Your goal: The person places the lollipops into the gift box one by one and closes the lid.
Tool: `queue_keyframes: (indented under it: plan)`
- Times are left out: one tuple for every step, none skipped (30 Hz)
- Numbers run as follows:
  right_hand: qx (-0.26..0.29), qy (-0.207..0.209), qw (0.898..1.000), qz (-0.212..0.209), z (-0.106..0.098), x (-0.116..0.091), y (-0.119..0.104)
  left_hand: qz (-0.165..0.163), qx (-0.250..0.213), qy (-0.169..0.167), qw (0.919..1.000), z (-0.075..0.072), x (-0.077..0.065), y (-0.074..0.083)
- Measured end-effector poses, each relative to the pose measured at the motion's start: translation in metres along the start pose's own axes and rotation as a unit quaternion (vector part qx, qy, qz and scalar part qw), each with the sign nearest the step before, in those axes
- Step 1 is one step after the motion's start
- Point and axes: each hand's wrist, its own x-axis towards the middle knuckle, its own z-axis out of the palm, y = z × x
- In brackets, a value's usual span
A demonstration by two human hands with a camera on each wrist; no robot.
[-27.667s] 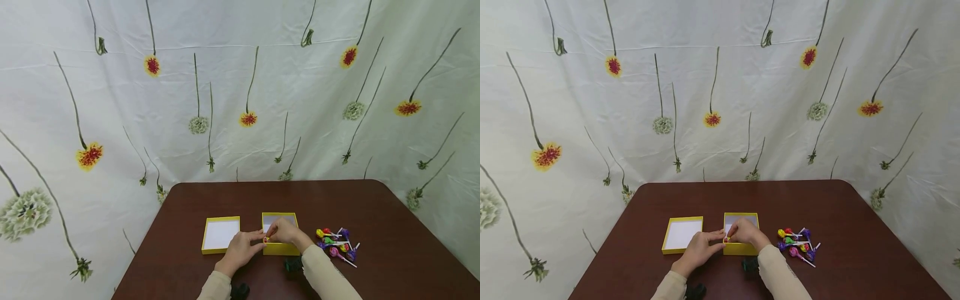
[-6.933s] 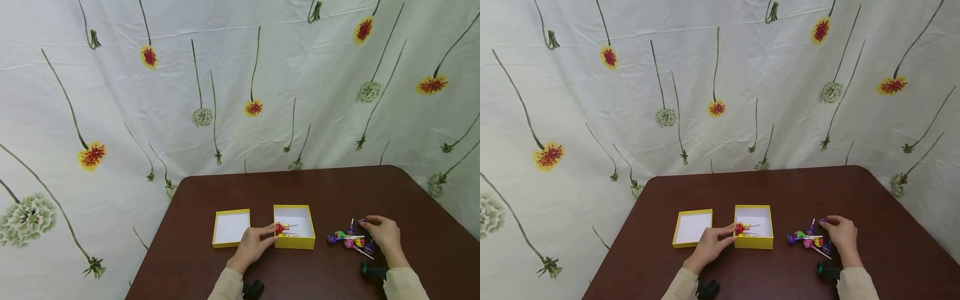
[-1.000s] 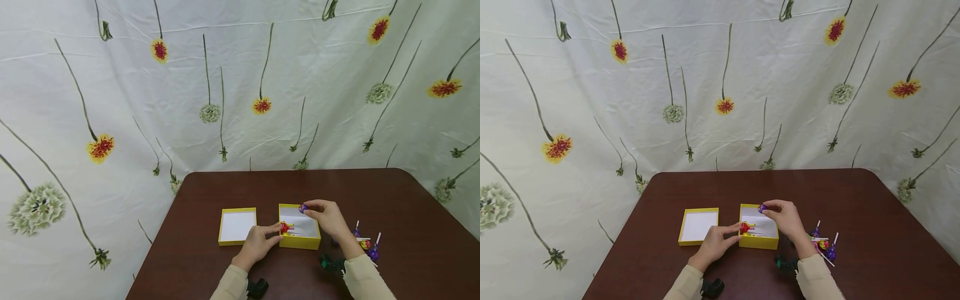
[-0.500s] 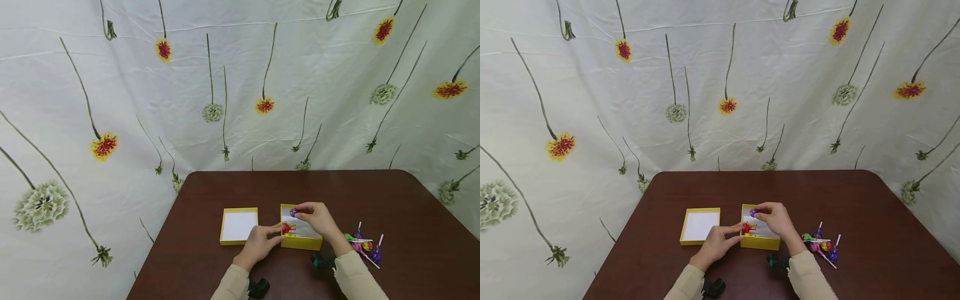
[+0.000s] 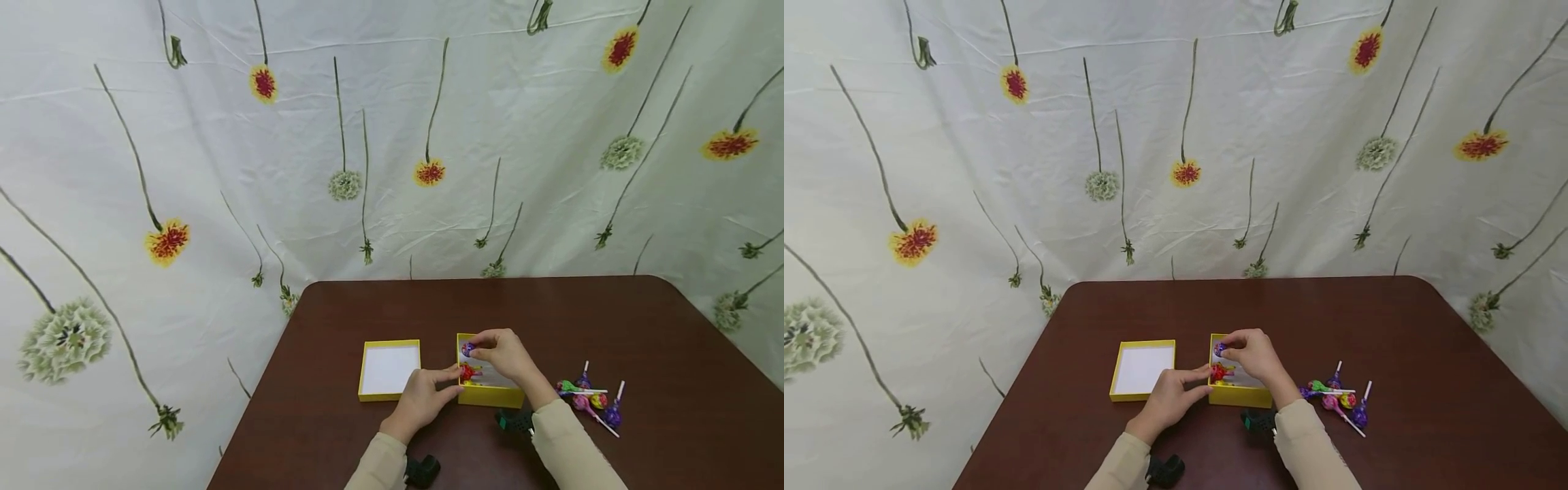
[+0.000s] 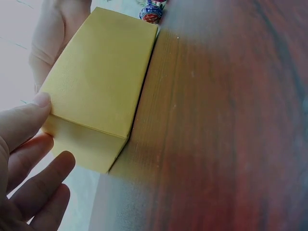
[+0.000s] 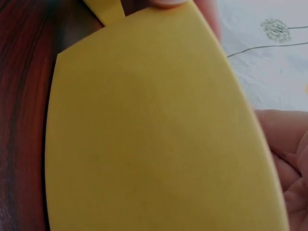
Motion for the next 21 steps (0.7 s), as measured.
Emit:
queue_keyframes:
  plan:
    - [0.003, -0.002, 1.000, 0.000, 0.000, 0.000, 0.001, -0.001, -0.001, -0.001, 1.0000, 0.000, 0.000, 0.000]
    - [0.004, -0.005, 1.000, -0.002, 0.001, 0.000, 0.002, -0.001, 0.000, -0.001, 1.0000, 0.000, -0.001, 0.000]
    - [0.007, -0.005, 1.000, 0.002, 0.002, 0.001, 0.002, -0.002, -0.002, -0.002, 1.0000, 0.001, -0.001, 0.000]
    - [0.006, -0.004, 1.000, 0.003, 0.002, 0.001, 0.003, -0.003, -0.004, -0.004, 1.0000, 0.001, -0.001, 0.000]
    - [0.009, -0.003, 1.000, 0.010, 0.003, 0.002, 0.003, -0.004, -0.006, -0.005, 1.0000, 0.001, -0.001, 0.000]
    - [0.009, -0.002, 1.000, 0.011, 0.003, 0.002, 0.004, -0.004, -0.006, -0.006, 1.0000, 0.001, -0.001, 0.000]
    - [0.010, -0.001, 1.000, 0.014, 0.004, 0.003, 0.004, -0.006, -0.008, -0.007, 0.9999, 0.001, -0.001, 0.000]
    - [0.012, -0.002, 1.000, 0.017, 0.005, 0.003, 0.005, -0.007, -0.009, -0.007, 0.9999, 0.001, -0.001, 0.001]
    - [0.015, -0.003, 1.000, 0.018, 0.005, 0.004, 0.005, -0.008, -0.012, -0.007, 0.9999, 0.001, -0.001, 0.001]
    - [0.017, -0.004, 1.000, 0.017, 0.006, 0.004, 0.005, -0.009, -0.013, -0.006, 0.9999, 0.001, -0.001, 0.002]
    - [0.021, -0.005, 1.000, 0.017, 0.006, 0.005, 0.006, -0.010, -0.014, -0.006, 0.9998, 0.001, 0.000, 0.002]
    - [0.023, -0.008, 1.000, 0.015, 0.007, 0.005, 0.006, -0.010, -0.013, -0.006, 0.9998, 0.001, 0.000, 0.003]
    - [0.028, -0.011, 0.999, 0.017, 0.008, 0.005, 0.007, -0.012, -0.015, -0.007, 0.9998, 0.001, -0.001, 0.003]
    - [0.032, -0.012, 0.999, 0.019, 0.008, 0.005, 0.007, -0.013, -0.016, -0.007, 0.9998, 0.001, -0.001, 0.003]
    - [0.033, -0.011, 0.999, 0.022, 0.009, 0.005, 0.007, -0.015, -0.018, -0.008, 0.9997, 0.002, -0.001, 0.003]
    - [0.033, -0.010, 0.999, 0.025, 0.010, 0.005, 0.007, -0.016, -0.018, -0.009, 0.9997, 0.002, -0.001, 0.004]
    - [0.033, -0.009, 0.999, 0.026, 0.011, 0.005, 0.007, -0.017, -0.019, -0.010, 0.9996, 0.002, -0.001, 0.004]
    - [0.032, -0.008, 0.999, 0.027, 0.011, 0.006, 0.007, -0.018, -0.020, -0.010, 0.9996, 0.002, -0.001, 0.004]
    - [0.030, -0.007, 0.999, 0.026, 0.012, 0.006, 0.007, -0.019, -0.022, -0.010, 0.9995, 0.001, -0.001, 0.005]
    - [0.027, -0.005, 0.999, 0.026, 0.013, 0.007, 0.007, -0.015, -0.021, -0.009, 0.9996, 0.001, -0.001, 0.005]
    - [0.021, -0.005, 0.999, 0.023, 0.014, 0.008, 0.007, -0.016, -0.022, -0.008, 0.9996, 0.000, 0.000, 0.005]
